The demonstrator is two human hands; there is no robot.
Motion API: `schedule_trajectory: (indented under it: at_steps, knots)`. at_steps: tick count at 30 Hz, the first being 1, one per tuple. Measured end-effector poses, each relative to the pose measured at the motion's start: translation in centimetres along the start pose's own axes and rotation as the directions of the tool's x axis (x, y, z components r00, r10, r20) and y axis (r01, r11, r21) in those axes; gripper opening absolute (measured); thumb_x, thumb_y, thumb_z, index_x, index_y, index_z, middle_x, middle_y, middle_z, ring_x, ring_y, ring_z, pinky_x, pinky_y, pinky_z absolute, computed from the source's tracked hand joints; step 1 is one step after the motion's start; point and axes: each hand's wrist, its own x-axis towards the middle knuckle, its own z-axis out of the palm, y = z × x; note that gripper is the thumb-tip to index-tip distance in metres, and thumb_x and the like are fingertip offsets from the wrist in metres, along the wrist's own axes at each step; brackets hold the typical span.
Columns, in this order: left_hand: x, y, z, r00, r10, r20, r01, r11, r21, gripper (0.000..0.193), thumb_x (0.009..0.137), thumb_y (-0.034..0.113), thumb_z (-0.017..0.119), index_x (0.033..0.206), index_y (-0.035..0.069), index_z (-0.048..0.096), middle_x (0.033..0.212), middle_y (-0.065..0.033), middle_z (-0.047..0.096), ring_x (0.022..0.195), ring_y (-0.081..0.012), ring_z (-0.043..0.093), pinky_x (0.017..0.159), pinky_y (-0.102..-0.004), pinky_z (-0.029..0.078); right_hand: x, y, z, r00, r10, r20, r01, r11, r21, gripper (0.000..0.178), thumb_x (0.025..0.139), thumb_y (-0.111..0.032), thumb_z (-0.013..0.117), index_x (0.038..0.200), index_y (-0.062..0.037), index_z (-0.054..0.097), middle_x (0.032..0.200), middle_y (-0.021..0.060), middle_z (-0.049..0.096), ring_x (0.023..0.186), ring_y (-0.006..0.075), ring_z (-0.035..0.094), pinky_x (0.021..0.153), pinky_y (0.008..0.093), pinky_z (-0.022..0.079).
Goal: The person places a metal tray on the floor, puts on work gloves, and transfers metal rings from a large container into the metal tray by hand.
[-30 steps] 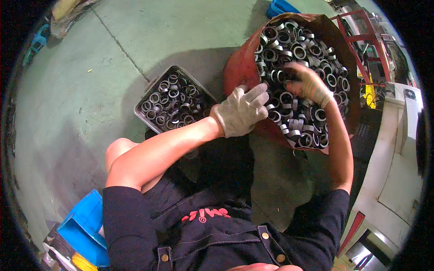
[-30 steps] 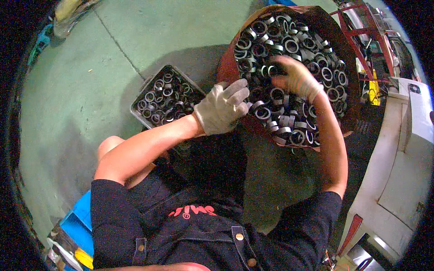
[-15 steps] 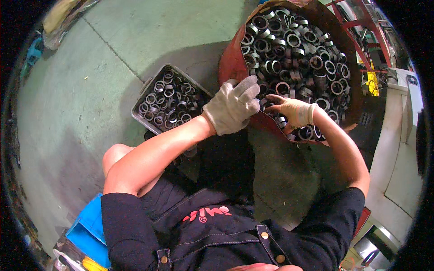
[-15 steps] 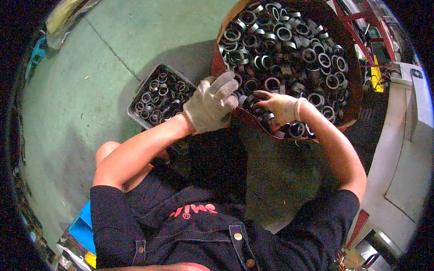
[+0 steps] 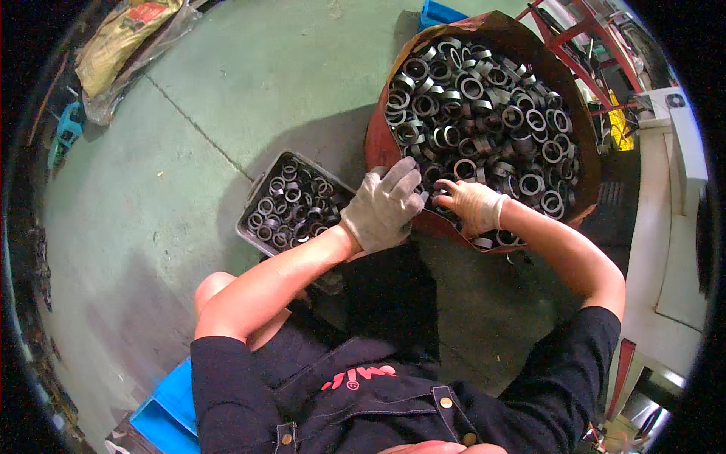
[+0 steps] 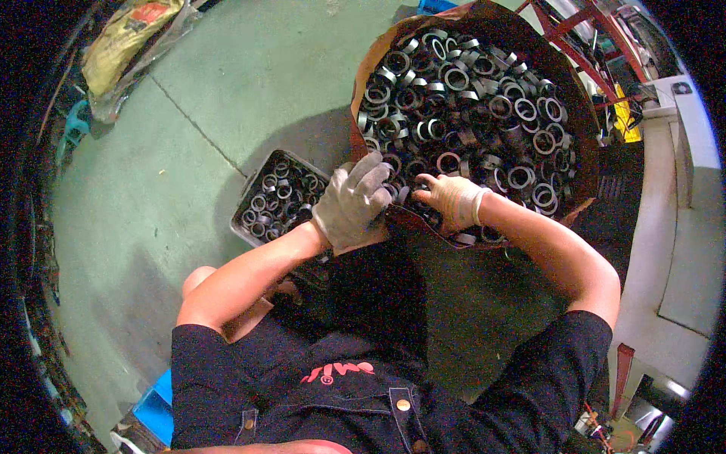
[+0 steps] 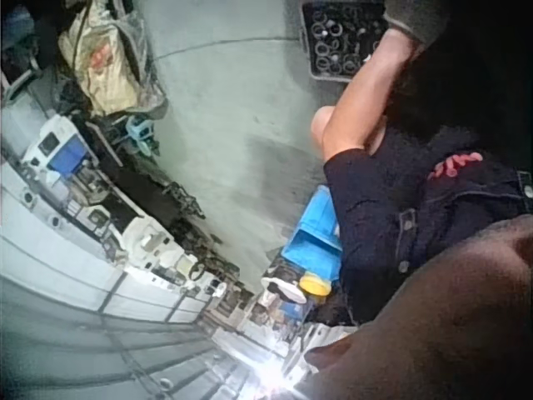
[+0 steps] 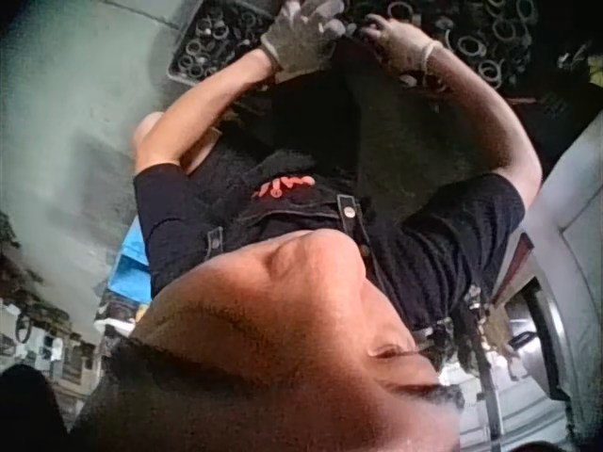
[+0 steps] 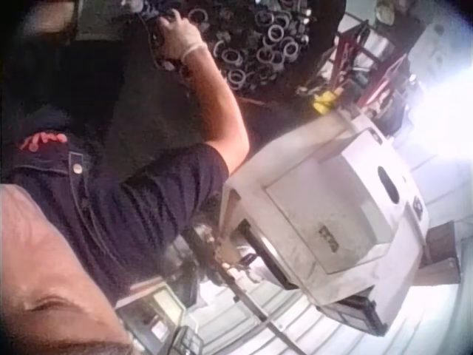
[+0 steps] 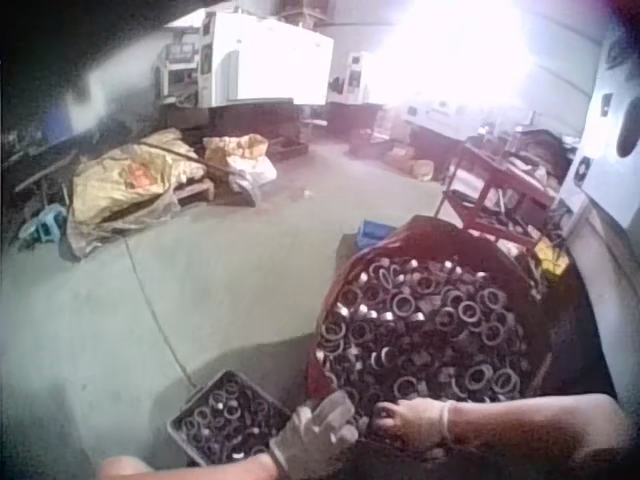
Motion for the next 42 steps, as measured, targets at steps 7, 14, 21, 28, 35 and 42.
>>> schedule_trajectory:
  at_steps: [7,14,21,28,35,42]
  knots:
    - [0.4,0.4,-0.3,0.999,-0.037,0.026,0.04,0.987,-0.153,0.051,0.063,0.019,0.072,0.109,0.013,0.051,0.124,-0.0147,0.04,0.127,-0.0371,0.037,0.082,-0.052,0.042,1.0,0.5,0.0,0.992,0.085,-0.088,-0.073,0.988,0.133,0.098,0.066,-0.035,0.078,0.148,-0.018,0.027,0.115,0.0213,0.054,0.089,0.0376,0.064,0.076,0.0463,0.053]
    - [0.1,0.0,-0.5,0.999,-0.036,0.006,0.037,0.99,-0.137,0.046,0.061,0.018,0.072,0.1,0.012,0.049,0.125,-0.0157,0.039,0.127,-0.0385,0.037,0.08,-0.0534,0.043,1.9,-0.1,0.5,0.983,0.138,-0.123,-0.132,0.99,0.055,0.083,0.071,-0.03,0.072,0.144,-0.016,0.034,0.117,0.0176,0.057,0.089,0.0365,0.065,0.073,0.0435,0.054]
    - [0.1,0.2,0.1,0.999,-0.036,-0.005,0.035,0.989,-0.143,0.047,0.06,0.016,0.072,0.1,0.013,0.047,0.123,-0.015,0.038,0.127,-0.0389,0.037,0.079,-0.0536,0.043,4.3,5.7,1.6,0.881,0.241,-0.407,-0.213,0.97,0.113,0.035,0.074,-0.022,0.066,0.106,-0.0093,0.06,0.097,0.0148,0.062,0.09,0.0344,0.062,0.076,0.0442,0.052]
    - [0.5,0.5,-0.5,0.996,-0.053,0.071,0.062,0.989,-0.134,0.049,0.061,0.017,0.071,0.103,0.013,0.047,0.123,-0.015,0.038,0.125,-0.0385,0.04,0.079,-0.0516,0.043,7.3,3.9,1.4,0.923,0.189,-0.336,-0.24,0.963,-0.118,0.049,0.067,-0.018,0.07,0.115,-0.0159,0.062,0.115,0.012,0.059,0.109,0.0306,0.057,0.09,0.0438,0.047]
    - [0.2,-0.1,-0.4,0.996,-0.021,0.084,0.029,0.995,-0.094,0.057,0.061,0.033,0.075,0.105,0.013,0.045,0.126,-0.0143,0.037,0.127,-0.0395,0.037,0.081,-0.0528,0.042,7.4,3.7,1.5,0.934,0.202,-0.296,-0.208,0.978,0.012,0.038,0.064,-0.013,0.067,0.102,-0.0136,0.066,0.103,0.0135,0.062,0.097,0.0353,0.062,0.076,0.0446,0.055]
    - [0.4,0.2,0.1,0.995,0.016,0.096,-0.007,0.996,-0.089,0.064,0.064,0.045,0.076,0.107,0.012,0.043,0.13,-0.0149,0.037,0.127,-0.0405,0.037,0.082,-0.0546,0.041,6.6,3.0,3.5,0.867,0.498,-0.022,-0.248,0.469,0.847,0.05,0.078,-0.045,0.068,0.105,-0.0036,0.063,0.097,0.0165,0.068,0.091,0.0324,0.065,0.077,0.0387,0.05]
